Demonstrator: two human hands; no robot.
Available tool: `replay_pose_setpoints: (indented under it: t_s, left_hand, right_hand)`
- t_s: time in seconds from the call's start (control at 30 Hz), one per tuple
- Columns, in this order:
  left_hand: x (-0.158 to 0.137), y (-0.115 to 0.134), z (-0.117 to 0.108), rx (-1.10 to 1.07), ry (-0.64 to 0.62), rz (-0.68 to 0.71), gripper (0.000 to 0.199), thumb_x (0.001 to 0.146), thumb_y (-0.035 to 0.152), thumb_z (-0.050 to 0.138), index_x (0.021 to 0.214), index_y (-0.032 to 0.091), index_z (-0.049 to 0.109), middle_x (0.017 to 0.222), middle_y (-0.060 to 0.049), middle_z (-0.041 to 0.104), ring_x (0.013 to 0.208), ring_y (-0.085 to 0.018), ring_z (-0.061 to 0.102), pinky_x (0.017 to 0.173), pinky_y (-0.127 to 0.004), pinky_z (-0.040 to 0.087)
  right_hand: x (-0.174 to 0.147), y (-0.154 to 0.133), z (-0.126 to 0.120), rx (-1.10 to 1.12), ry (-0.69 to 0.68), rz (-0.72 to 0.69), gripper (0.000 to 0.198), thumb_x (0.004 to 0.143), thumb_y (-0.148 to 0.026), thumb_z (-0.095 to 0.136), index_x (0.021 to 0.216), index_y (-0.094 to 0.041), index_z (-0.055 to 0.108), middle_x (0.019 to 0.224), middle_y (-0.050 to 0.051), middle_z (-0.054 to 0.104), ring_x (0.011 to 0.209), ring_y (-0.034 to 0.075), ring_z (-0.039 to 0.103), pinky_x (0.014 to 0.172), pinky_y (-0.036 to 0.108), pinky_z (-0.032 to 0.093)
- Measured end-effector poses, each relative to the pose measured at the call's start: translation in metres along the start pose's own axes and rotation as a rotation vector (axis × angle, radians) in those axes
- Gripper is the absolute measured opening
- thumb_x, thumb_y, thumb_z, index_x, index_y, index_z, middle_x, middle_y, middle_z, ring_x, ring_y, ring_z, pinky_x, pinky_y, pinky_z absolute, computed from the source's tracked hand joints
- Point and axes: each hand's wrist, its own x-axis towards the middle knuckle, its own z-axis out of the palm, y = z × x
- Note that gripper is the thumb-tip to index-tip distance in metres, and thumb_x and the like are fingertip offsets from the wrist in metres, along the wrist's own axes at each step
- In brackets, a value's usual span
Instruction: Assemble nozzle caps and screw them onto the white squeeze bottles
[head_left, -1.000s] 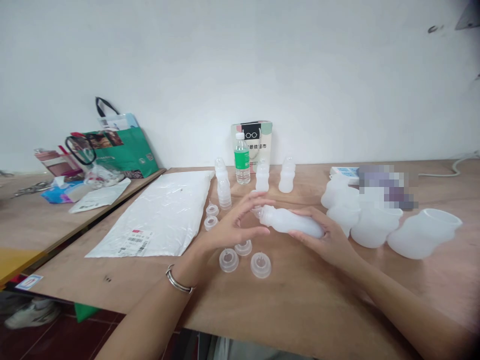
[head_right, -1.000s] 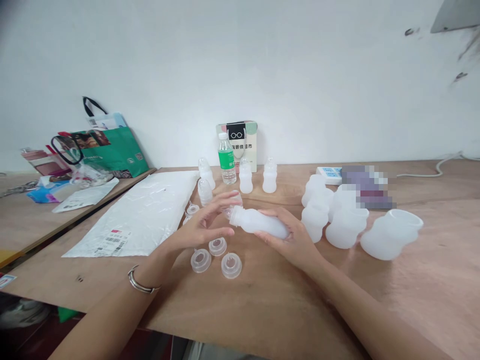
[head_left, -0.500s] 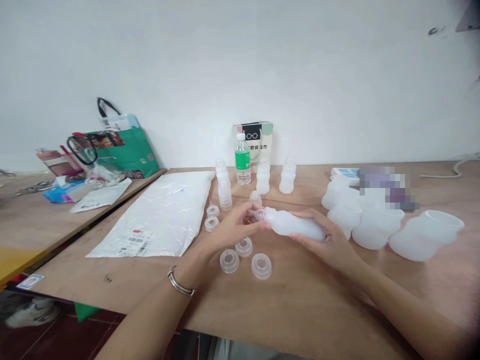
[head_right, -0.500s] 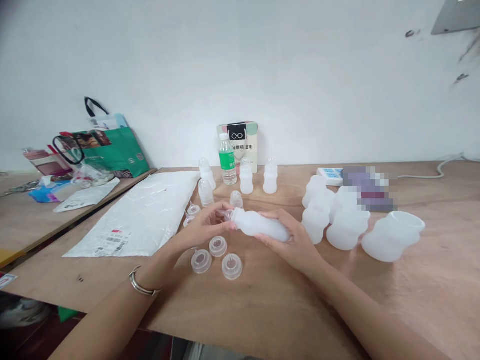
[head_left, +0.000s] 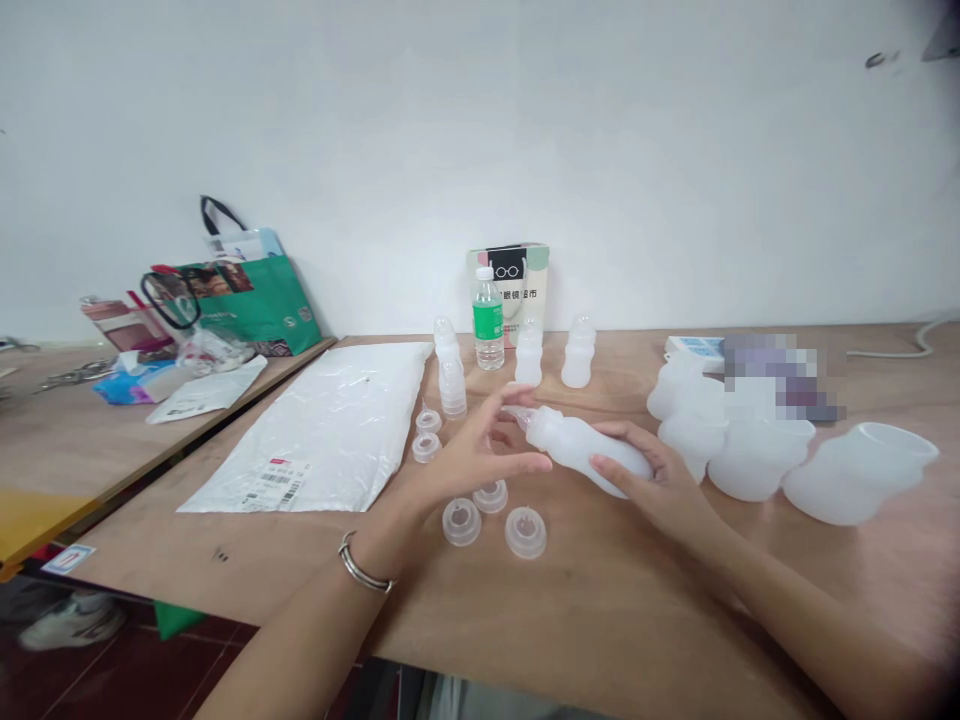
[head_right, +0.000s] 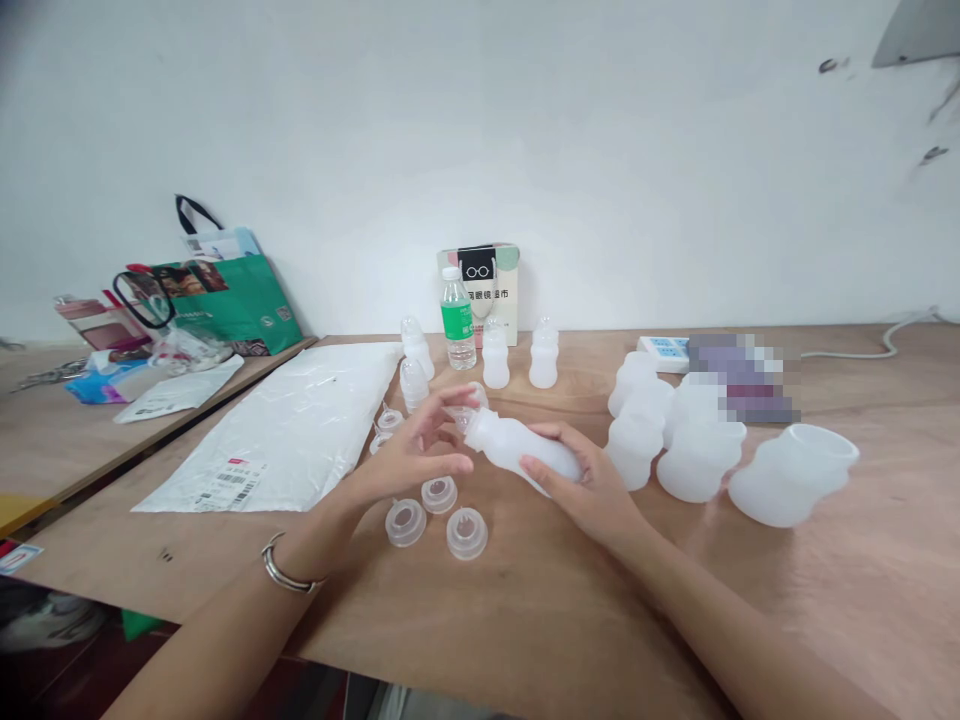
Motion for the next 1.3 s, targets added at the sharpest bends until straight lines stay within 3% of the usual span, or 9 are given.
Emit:
replay_pose_setpoints:
  t_s: [0.1, 0.2, 0.33, 0.4, 0.57, 0.73, 0.9, 1.1, 1.3]
  left_hand:
    - [0.0, 0.0, 0.002, 0.042, -0.016, -0.087, 0.035, 0.069, 0.035, 0.07, 0.097, 0.018, 0.056, 0.092, -0.004, 0.058, 0.078, -0.013, 0.054, 0.068, -0.026, 0.044]
    - [-0.001, 0.004, 0.003, 0.073, -0.086, -0.066, 0.036, 0.067, 0.035, 0.071, 0.096, 0.018, 0.057, 0.089, -0.002, 0.058, 0.075, -0.012, 0.053, 0.066, -0.024, 0.042]
    - [-0.002, 0.006, 0.001, 0.11, -0.006, -0.082, 0.037, 0.067, 0.035, 0.07, 0.097, 0.019, 0.055, 0.09, -0.001, 0.056, 0.071, -0.009, 0.051, 0.061, -0.022, 0.04]
    - [-0.002, 0.005, 0.0, 0.106, 0.013, -0.084, 0.037, 0.067, 0.035, 0.07, 0.096, 0.019, 0.054, 0.088, 0.0, 0.055, 0.071, -0.009, 0.05, 0.06, -0.021, 0.039]
    - [-0.002, 0.004, -0.001, 0.141, -0.048, -0.013, 0.033, 0.069, 0.034, 0.069, 0.093, 0.017, 0.055, 0.09, -0.001, 0.055, 0.074, -0.01, 0.049, 0.063, -0.022, 0.039]
    - [-0.002, 0.006, 0.001, 0.225, 0.001, 0.003, 0.032, 0.069, 0.038, 0.069, 0.089, 0.016, 0.056, 0.087, -0.001, 0.055, 0.075, -0.011, 0.049, 0.065, -0.024, 0.039]
    - [-0.002, 0.007, 0.003, 0.14, -0.045, -0.013, 0.034, 0.071, 0.038, 0.067, 0.094, 0.017, 0.056, 0.09, -0.003, 0.057, 0.079, -0.013, 0.052, 0.068, -0.025, 0.04]
    - [-0.001, 0.007, 0.006, 0.119, 0.023, -0.001, 0.031, 0.071, 0.037, 0.067, 0.091, 0.017, 0.056, 0.088, -0.002, 0.057, 0.075, -0.012, 0.05, 0.064, -0.024, 0.04]
    - [-0.002, 0.01, 0.008, 0.1, -0.018, 0.001, 0.03, 0.075, 0.038, 0.062, 0.096, 0.016, 0.058, 0.084, -0.002, 0.058, 0.076, -0.013, 0.051, 0.068, -0.025, 0.04]
  right_hand:
    - [0.0, -0.001, 0.0, 0.113, -0.117, 0.091, 0.04, 0.077, -0.052, 0.055, 0.101, -0.02, 0.059, 0.083, 0.005, 0.065, 0.067, 0.018, 0.06, 0.056, 0.027, 0.047]
    - [0.001, 0.002, -0.002, 0.309, -0.295, 0.248, 0.051, 0.085, -0.057, 0.034, 0.106, -0.015, 0.056, 0.066, 0.005, 0.062, 0.05, 0.017, 0.056, 0.044, 0.028, 0.044]
    - [0.0, 0.007, -0.001, 0.152, -0.06, -0.014, 0.058, 0.074, -0.052, 0.058, 0.122, -0.025, 0.041, 0.111, 0.008, 0.057, 0.099, 0.025, 0.057, 0.073, 0.033, 0.05]
    - [-0.001, 0.007, -0.001, 0.025, 0.001, -0.078, 0.071, 0.063, -0.047, 0.07, 0.122, -0.028, 0.037, 0.118, 0.007, 0.053, 0.109, 0.027, 0.051, 0.081, 0.036, 0.048]
    - [-0.002, 0.001, -0.003, 0.164, -0.542, 0.193, 0.046, 0.079, -0.054, 0.05, 0.111, -0.022, 0.044, 0.093, 0.006, 0.063, 0.078, 0.022, 0.064, 0.064, 0.034, 0.051]
    - [-0.004, 0.001, 0.003, -0.084, -0.153, -0.068, 0.064, 0.062, -0.045, 0.073, 0.114, -0.024, 0.043, 0.116, 0.009, 0.055, 0.105, 0.027, 0.053, 0.087, 0.041, 0.044]
    - [-0.002, -0.006, -0.001, 0.16, -0.48, 0.032, 0.033, 0.075, -0.043, 0.061, 0.098, -0.02, 0.056, 0.095, 0.005, 0.064, 0.086, 0.021, 0.06, 0.071, 0.032, 0.049]
    - [-0.002, -0.01, 0.006, 0.048, -0.22, 0.014, 0.048, 0.069, -0.042, 0.067, 0.112, -0.023, 0.054, 0.107, 0.006, 0.063, 0.092, 0.024, 0.059, 0.075, 0.034, 0.048]
    - [-0.003, -0.008, 0.008, 0.092, -0.396, 0.115, 0.036, 0.073, -0.045, 0.063, 0.098, -0.019, 0.061, 0.085, 0.002, 0.064, 0.077, 0.02, 0.059, 0.061, 0.028, 0.046]
